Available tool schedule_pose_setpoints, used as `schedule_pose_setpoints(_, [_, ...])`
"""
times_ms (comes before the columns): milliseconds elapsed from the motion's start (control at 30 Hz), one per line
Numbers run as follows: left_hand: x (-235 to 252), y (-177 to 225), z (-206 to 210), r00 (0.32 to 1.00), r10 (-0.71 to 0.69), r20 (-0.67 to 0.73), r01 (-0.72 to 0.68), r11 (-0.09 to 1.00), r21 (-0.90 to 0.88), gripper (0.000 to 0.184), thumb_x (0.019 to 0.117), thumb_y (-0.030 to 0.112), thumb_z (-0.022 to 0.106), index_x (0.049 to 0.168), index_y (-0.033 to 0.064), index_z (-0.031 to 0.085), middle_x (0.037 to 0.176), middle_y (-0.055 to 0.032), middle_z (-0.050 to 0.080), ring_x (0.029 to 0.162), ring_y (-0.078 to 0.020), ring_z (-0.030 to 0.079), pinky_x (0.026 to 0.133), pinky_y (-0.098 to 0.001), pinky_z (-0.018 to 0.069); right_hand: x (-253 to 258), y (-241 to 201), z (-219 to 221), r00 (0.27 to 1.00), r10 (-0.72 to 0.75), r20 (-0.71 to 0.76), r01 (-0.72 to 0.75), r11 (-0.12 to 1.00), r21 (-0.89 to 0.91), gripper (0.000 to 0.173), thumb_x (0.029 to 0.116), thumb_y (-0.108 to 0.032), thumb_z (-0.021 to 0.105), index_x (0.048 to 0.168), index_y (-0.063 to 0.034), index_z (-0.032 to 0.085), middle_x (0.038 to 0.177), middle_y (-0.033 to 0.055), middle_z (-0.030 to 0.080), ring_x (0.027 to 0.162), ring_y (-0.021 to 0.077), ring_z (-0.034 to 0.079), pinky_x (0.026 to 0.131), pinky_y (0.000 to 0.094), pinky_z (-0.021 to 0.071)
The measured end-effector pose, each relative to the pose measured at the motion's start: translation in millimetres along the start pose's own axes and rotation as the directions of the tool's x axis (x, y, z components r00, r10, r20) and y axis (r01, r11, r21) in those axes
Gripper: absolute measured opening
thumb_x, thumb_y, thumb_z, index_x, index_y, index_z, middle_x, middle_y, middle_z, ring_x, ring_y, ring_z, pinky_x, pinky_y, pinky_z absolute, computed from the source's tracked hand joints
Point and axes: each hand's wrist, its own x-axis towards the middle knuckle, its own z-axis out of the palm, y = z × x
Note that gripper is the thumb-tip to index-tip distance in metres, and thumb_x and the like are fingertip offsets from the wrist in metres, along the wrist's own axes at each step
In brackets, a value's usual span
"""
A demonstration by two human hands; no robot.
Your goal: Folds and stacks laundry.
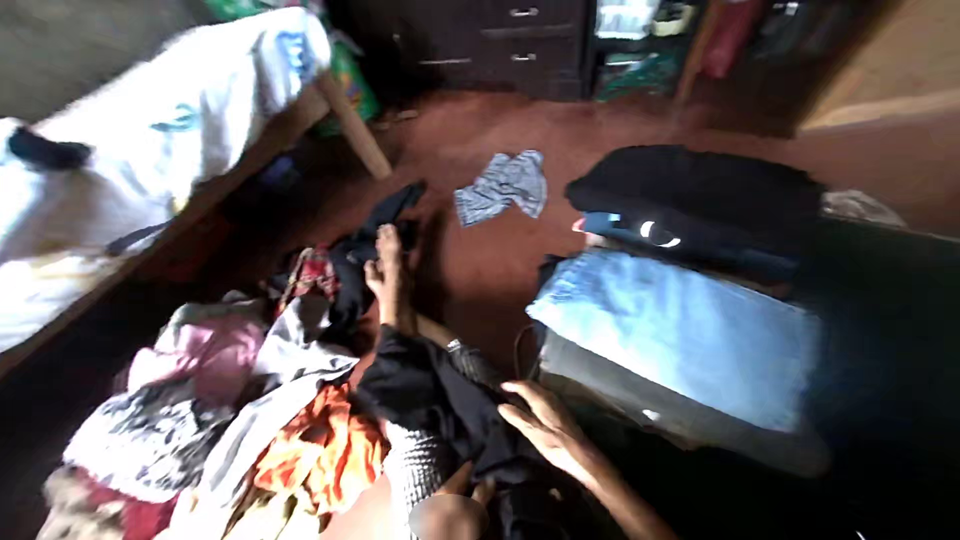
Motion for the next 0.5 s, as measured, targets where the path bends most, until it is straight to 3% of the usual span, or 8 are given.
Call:
schedule_pose_setpoints(67, [8.7,-35.0,15.2,0.956,0.232,-0.18,-0.215,0.971,0.11,0.034,0.1007,0.023,0.058,0.115,-0.0047,0.07,0.1,-0.0196,0.073,0.097,-0.0273,0.071,0.091,-0.0509,0.0551,-9.5,5.3,-2.1,0.999,-0.042,0.012,0.044,0.988,-0.146,0.043,0.0988,-0.032,0.063,0.126,0.001,0.068,0.128,0.0182,0.067,0.123,0.0272,0.062,0.108,0.0418,0.047])
schedule_pose_setpoints(100, [6.8,-24.0,11.2,0.982,0.139,-0.131,-0.125,0.986,0.111,0.035,0.1022,0.025,0.057,0.118,-0.0039,0.069,0.106,-0.0204,0.072,0.104,-0.0288,0.069,0.097,-0.0515,0.0519,-12.6,5.8,-2.0,0.997,-0.076,0.019,0.078,0.977,-0.199,0.041,0.0977,-0.03,0.064,0.123,0.0016,0.069,0.127,0.0185,0.067,0.122,0.029,0.063,0.107,0.0437,0.048])
schedule_pose_setpoints(133, [4.7,-4.7,2.4,0.999,-0.023,-0.027,0.025,0.998,0.066,0.037,0.104,0.024,0.058,0.127,-0.0043,0.065,0.12,-0.0226,0.069,0.119,-0.0307,0.064,0.108,-0.0518,0.043,-14.1,4.0,-1.4,0.994,-0.112,0.017,0.112,0.965,-0.237,0.037,0.096,-0.027,0.066,0.119,0.0023,0.07,0.123,0.0192,0.068,0.118,0.0311,0.064,0.104,0.0459,0.0496])
schedule_pose_setpoints(200, [12.8,-39.2,11.4,0.968,0.214,-0.132,-0.21,0.977,0.044,0.039,0.0971,0.031,0.064,0.115,-0.0027,0.07,0.104,-0.0194,0.073,0.103,-0.0292,0.07,0.095,-0.0531,0.0527,-13.2,-4.5,1.7,0.988,-0.157,0.004,0.153,0.96,-0.234,0.03,0.0941,-0.021,0.068,0.113,0.0019,0.072,0.115,0.0181,0.071,0.111,0.0296,0.067,0.099,0.0452,0.0528])
schedule_pose_setpoints(233, [15.5,-54.2,13.3,0.939,0.311,-0.149,-0.313,0.95,0.005,0.042,0.0952,0.036,0.067,0.114,-0.001,0.07,0.103,-0.0164,0.073,0.1,-0.0261,0.07,0.093,-0.0513,0.0546,-11.2,-10.7,4.3,0.984,-0.18,-0.011,0.175,0.967,-0.186,0.026,0.0941,-0.019,0.067,0.109,0.0011,0.073,0.109,0.0157,0.073,0.104,0.0244,0.069,0.094,0.0406,0.0548])
schedule_pose_setpoints(333, [4.9,-67.4,6.8,0.87,0.488,-0.066,-0.492,0.858,-0.149,0.059,0.0863,0.042,0.079,0.124,-0.002,0.066,0.119,-0.0136,0.07,0.115,-0.02,0.066,0.104,-0.0437,0.0519,-3.6,-36.0,13.5,0.973,-0.229,0.02,0.228,0.973,0.031,0.021,0.099,-0.02,0.06,0.1,-0.0025,0.072,0.088,0.003,0.069,0.077,0.0014,0.062,0.073,0.0183,0.0516])
schedule_pose_setpoints(433, [-18.1,-60.4,-2.5,0.848,0.53,0.009,-0.528,0.845,-0.078,0.077,0.0775,0.041,0.082,0.131,-0.0102,0.06,0.133,-0.0203,0.064,0.129,-0.0249,0.058,0.113,-0.044,0.0418,2.4,-47.6,27.5,0.951,-0.288,0.112,0.283,0.957,0.059,0.022,0.1005,-0.019,0.058,0.098,-0.0015,0.072,0.087,0.0043,0.069,0.078,0.0011,0.062,0.073,0.0176,0.0503])
schedule_pose_setpoints(500, [-18.2,-71.2,0.6,0.846,0.533,-0.028,-0.531,0.846,0.045,0.065,0.0812,0.035,0.078,0.126,-0.0097,0.063,0.129,-0.0232,0.066,0.125,-0.0312,0.061,0.109,-0.0493,0.0449,4.4,-46.9,34.4,0.95,-0.256,0.18,0.267,0.963,-0.036,0.024,0.101,-0.02,0.057,0.102,-0.0012,0.072,0.089,0.0088,0.071,0.081,0.0094,0.066,0.076,0.0259,0.0533])
